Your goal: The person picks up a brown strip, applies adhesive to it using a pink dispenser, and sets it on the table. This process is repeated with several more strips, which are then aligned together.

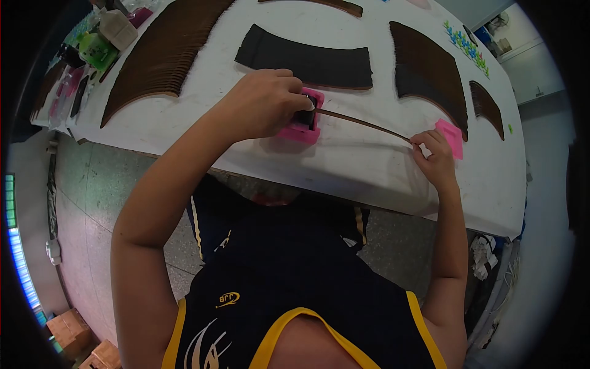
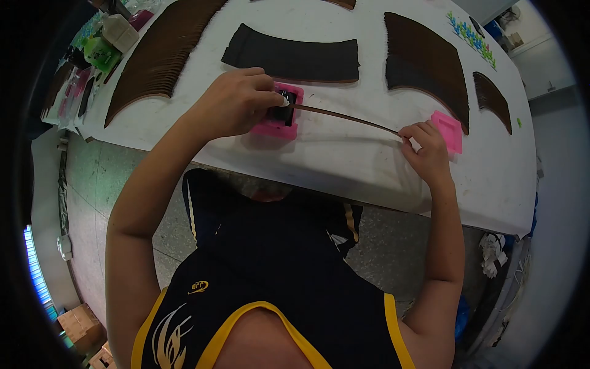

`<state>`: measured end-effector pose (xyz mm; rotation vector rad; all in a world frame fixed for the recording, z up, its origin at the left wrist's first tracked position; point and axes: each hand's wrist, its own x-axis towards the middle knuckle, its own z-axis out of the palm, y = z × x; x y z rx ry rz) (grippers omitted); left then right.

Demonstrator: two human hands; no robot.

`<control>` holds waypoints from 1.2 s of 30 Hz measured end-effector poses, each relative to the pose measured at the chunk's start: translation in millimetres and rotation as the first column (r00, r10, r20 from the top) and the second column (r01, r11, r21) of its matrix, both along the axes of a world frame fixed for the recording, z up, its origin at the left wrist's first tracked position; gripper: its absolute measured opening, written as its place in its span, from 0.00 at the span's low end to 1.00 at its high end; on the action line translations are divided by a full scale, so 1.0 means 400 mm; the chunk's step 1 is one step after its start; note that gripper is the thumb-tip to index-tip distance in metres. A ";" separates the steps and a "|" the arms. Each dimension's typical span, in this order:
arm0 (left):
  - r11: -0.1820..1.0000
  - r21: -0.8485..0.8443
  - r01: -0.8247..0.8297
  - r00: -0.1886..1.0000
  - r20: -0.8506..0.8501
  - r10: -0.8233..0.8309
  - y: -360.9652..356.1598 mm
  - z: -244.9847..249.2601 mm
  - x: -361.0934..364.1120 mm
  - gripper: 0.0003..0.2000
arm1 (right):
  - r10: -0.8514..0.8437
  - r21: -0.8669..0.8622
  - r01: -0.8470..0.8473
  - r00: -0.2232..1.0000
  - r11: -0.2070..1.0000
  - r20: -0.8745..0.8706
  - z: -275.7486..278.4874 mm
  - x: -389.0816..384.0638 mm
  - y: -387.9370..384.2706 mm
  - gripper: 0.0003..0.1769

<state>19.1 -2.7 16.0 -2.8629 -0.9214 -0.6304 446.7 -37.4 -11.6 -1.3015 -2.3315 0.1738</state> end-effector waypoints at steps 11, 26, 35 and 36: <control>1.000 -0.008 0.009 1.000 -0.025 -0.009 0.003 0.014 0.014 0.13 | 0.012 0.124 -0.012 1.000 0.992 0.005 0.022 0.003 0.002 0.09; 0.974 -0.222 -0.049 0.963 0.248 0.105 0.012 -0.018 0.141 0.12 | -0.052 0.375 0.007 0.993 0.927 0.110 0.404 0.006 0.080 0.14; 0.216 -0.791 0.573 0.698 0.608 0.377 0.021 0.110 0.055 0.05 | -0.111 -0.110 0.093 0.979 0.990 -0.170 0.360 0.126 0.163 0.07; 0.141 -0.761 0.633 0.662 0.627 0.411 0.029 0.101 0.046 0.06 | -0.078 -0.189 0.040 0.978 0.981 -0.195 0.326 0.142 0.169 0.06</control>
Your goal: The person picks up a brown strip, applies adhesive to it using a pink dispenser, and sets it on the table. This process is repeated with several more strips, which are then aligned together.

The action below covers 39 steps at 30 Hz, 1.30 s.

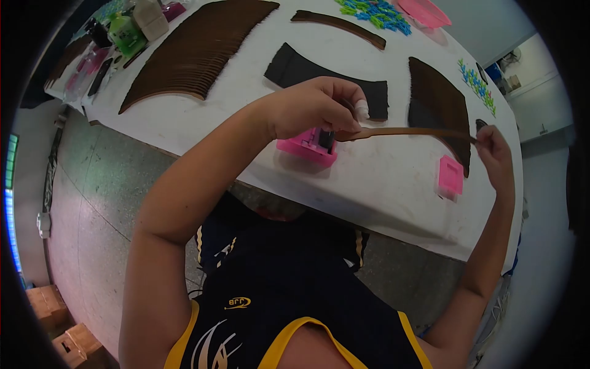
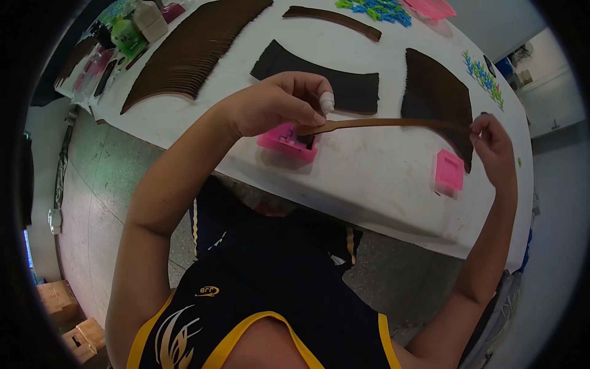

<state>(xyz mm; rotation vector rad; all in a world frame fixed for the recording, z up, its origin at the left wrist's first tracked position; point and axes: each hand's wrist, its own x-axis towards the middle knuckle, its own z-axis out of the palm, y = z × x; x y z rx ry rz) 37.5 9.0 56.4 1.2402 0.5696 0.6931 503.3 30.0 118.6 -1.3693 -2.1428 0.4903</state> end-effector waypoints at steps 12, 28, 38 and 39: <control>0.971 -0.238 0.024 0.974 0.222 0.030 -0.001 -0.031 -0.119 0.08 | 0.042 -0.382 -0.356 0.776 0.853 -0.630 -0.198 -0.059 -0.073 0.05; 0.968 -0.250 -0.019 0.899 0.419 0.126 0.010 -0.060 -0.219 0.09 | -0.070 -0.026 -0.631 -0.044 0.775 -0.997 -0.248 -0.246 -0.114 0.26; 0.986 -0.160 -0.048 0.914 0.391 0.108 0.015 -0.035 -0.237 0.08 | -0.015 0.044 -0.579 -0.097 0.814 -0.995 -0.222 -0.272 -0.075 0.23; 0.989 -0.146 -0.038 0.920 0.380 0.091 0.017 -0.035 -0.239 0.08 | -0.022 0.033 -0.600 -0.084 0.800 -0.996 -0.212 -0.272 -0.078 0.20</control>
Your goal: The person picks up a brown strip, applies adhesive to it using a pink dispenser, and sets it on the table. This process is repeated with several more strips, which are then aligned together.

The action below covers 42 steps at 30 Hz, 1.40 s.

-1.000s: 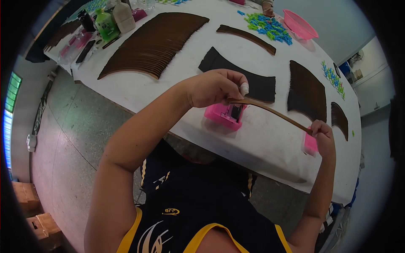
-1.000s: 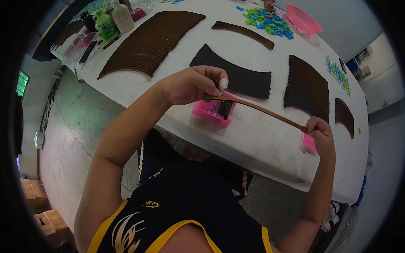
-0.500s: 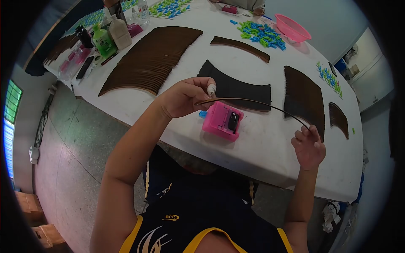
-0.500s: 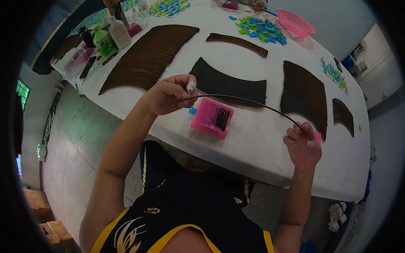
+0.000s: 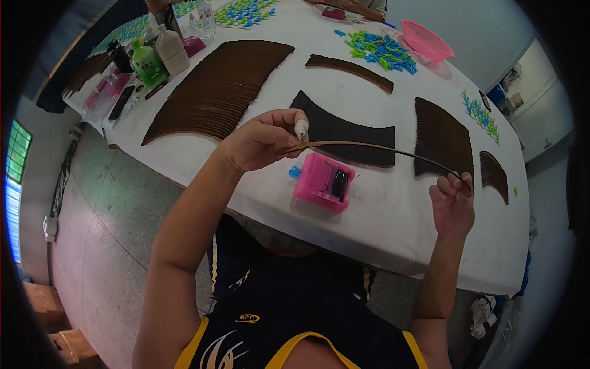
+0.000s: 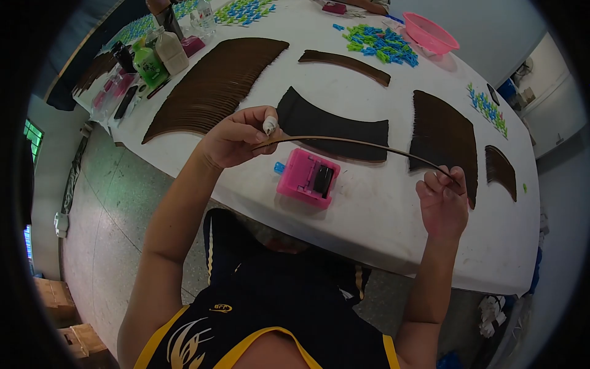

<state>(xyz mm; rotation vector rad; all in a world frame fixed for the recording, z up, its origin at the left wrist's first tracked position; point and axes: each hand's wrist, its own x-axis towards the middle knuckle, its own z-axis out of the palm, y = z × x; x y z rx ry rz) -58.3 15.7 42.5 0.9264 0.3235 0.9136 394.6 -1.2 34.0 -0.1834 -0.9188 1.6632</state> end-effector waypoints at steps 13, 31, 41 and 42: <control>0.981 0.152 0.117 0.951 -0.301 -0.067 -0.002 0.072 0.037 0.09 | 0.222 -0.084 -0.205 0.888 0.975 0.403 0.022 0.154 -0.020 0.06; 0.152 0.873 0.464 0.390 -0.355 0.850 -0.038 0.017 0.195 0.07 | -0.602 0.595 -0.090 -0.151 0.799 0.785 0.026 0.144 -0.122 0.05; 0.099 0.833 0.544 0.355 -0.336 0.872 -0.039 -0.006 0.202 0.08 | -0.729 0.691 -0.234 -0.206 0.684 0.652 0.010 0.123 -0.114 0.07; 0.093 0.832 0.547 0.354 -0.331 0.875 -0.041 -0.007 0.204 0.08 | -0.741 0.699 -0.247 -0.204 0.671 0.639 0.005 0.124 -0.111 0.07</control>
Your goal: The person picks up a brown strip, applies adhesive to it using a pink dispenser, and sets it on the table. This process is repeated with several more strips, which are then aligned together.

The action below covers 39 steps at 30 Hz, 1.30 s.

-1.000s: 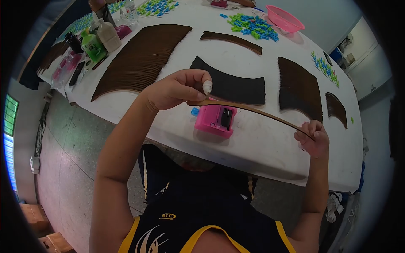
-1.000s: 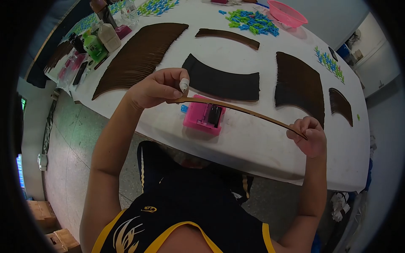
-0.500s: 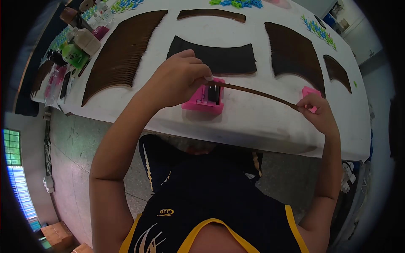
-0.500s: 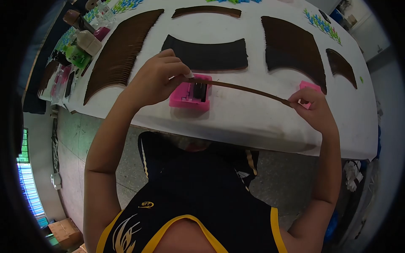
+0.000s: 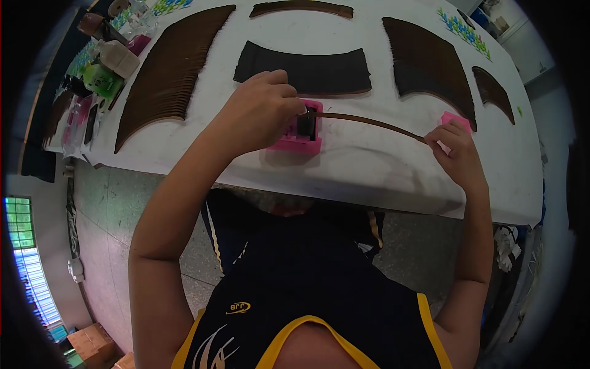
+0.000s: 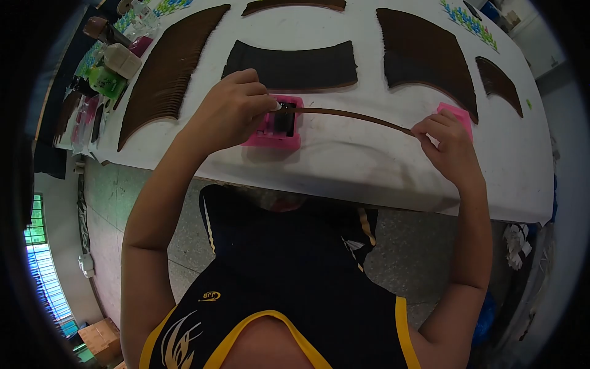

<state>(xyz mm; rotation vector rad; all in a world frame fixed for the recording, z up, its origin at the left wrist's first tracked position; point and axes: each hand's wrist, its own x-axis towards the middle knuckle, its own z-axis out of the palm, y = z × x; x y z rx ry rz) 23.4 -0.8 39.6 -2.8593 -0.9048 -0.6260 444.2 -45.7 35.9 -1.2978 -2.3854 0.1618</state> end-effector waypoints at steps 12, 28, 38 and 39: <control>1.000 -0.005 -0.002 0.999 -0.044 0.001 0.001 -0.005 0.009 0.10 | -0.013 -0.028 0.013 1.000 1.000 0.003 -0.022 0.001 0.002 0.07; 1.000 -0.011 0.012 1.000 -0.028 -0.012 0.007 -0.004 0.015 0.08 | -0.033 -0.022 0.034 0.999 0.999 0.010 -0.043 -0.001 -0.005 0.05; 0.737 -0.675 0.009 0.946 0.246 0.214 0.016 0.114 0.028 0.04 | -0.070 -0.107 0.056 0.988 0.993 -0.135 -0.002 0.059 -0.005 0.06; 0.606 -0.788 0.105 0.923 0.304 0.235 0.031 0.114 0.019 0.05 | -0.103 -0.170 0.070 0.975 0.983 -0.199 0.003 0.067 -0.009 0.07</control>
